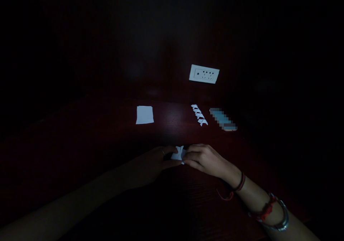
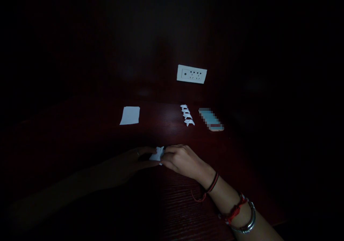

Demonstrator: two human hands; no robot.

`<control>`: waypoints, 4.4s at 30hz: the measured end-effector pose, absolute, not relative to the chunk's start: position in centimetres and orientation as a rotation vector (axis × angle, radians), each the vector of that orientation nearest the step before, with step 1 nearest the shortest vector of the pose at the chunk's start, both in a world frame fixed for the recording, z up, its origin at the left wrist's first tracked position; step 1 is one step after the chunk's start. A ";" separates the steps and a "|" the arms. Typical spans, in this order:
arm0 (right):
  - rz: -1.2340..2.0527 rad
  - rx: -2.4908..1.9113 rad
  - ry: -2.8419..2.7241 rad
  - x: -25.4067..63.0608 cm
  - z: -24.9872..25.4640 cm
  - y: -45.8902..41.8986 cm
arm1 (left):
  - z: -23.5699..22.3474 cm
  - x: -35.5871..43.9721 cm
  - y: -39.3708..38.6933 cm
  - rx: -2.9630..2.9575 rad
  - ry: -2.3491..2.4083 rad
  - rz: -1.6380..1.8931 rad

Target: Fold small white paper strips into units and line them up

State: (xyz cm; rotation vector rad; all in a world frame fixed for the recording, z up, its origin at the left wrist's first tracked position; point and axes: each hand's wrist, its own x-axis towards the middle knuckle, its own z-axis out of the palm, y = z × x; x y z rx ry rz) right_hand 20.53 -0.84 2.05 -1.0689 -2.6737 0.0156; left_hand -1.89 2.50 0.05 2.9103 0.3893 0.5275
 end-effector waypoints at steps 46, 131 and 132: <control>0.253 -1.263 -2.401 20.6 1.3 0.0 | -1.2 -2.3 3.0 2.951 0.439 0.465; -0.004 -1.150 -2.668 21.1 2.2 -0.9 | -1.4 -1.7 3.2 3.036 0.463 0.380; -0.012 -1.157 -2.671 21.1 2.2 -0.9 | -1.4 -1.7 3.2 3.036 0.467 0.386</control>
